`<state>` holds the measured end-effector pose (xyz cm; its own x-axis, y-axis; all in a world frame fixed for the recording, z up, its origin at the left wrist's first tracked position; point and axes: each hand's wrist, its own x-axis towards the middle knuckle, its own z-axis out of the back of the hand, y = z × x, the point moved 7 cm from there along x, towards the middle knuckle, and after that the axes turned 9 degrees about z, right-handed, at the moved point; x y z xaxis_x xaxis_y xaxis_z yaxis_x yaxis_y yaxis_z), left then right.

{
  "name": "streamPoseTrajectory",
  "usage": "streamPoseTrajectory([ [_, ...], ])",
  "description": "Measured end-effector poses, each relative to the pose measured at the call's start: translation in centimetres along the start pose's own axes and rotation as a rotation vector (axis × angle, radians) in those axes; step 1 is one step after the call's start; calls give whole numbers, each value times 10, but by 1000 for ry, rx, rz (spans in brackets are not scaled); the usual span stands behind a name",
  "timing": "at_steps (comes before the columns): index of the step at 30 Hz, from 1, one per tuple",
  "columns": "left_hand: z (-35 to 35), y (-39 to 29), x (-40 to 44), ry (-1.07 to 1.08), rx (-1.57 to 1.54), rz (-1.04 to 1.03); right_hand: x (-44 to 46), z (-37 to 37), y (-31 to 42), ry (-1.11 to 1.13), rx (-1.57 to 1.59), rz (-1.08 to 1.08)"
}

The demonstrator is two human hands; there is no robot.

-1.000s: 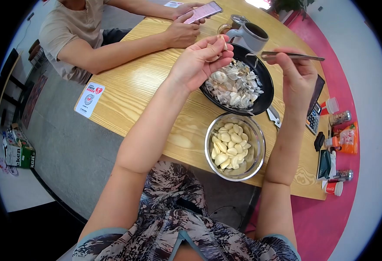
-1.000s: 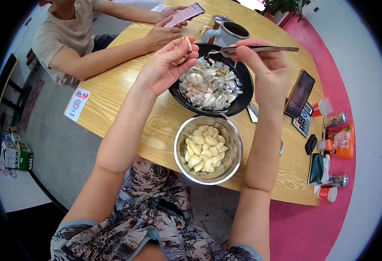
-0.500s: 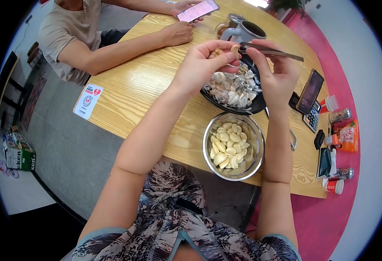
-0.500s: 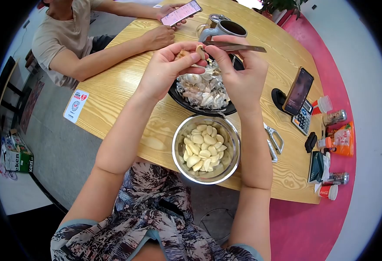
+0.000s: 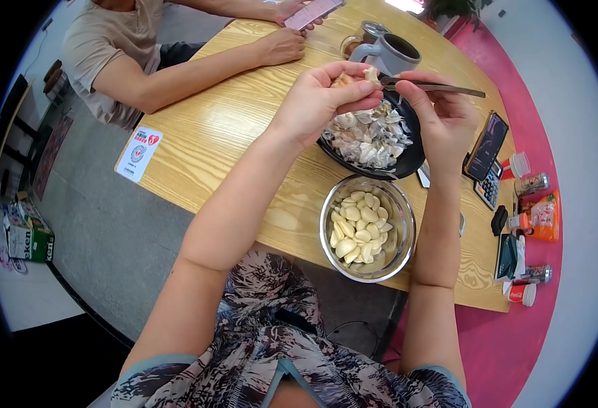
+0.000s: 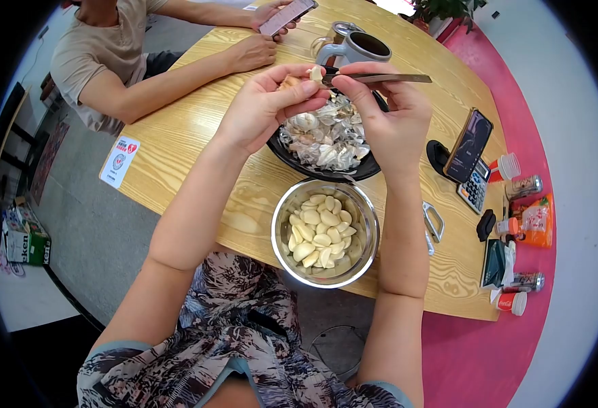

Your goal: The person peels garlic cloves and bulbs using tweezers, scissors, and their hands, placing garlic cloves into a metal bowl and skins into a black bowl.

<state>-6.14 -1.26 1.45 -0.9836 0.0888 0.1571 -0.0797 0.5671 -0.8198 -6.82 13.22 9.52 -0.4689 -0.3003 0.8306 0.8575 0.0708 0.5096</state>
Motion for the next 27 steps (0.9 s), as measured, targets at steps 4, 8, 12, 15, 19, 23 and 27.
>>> streamPoseTrajectory([
  [4, -2, 4, 2, 111, -137, 66, 0, -1, -4, 33, 50, -65],
  [8, 1, 3, 3, 55, -162, 54, -1, -3, -5, 54, 52, -74],
  [12, 6, 1, 3, 11, -123, 46, 4, 13, -3, -32, 73, -119],
  [15, 9, 2, 3, -3, -112, 56, 8, 29, -2, -64, 18, -95],
  [19, 11, 1, 4, 1, -123, 58, 12, 55, -15, -164, -4, -93],
  [23, 8, 4, 6, 10, -101, 70, -6, 23, -54, 320, -264, -432],
  [27, 0, -7, -1, -41, 155, -82, 2, 16, -31, 75, -80, -355],
])
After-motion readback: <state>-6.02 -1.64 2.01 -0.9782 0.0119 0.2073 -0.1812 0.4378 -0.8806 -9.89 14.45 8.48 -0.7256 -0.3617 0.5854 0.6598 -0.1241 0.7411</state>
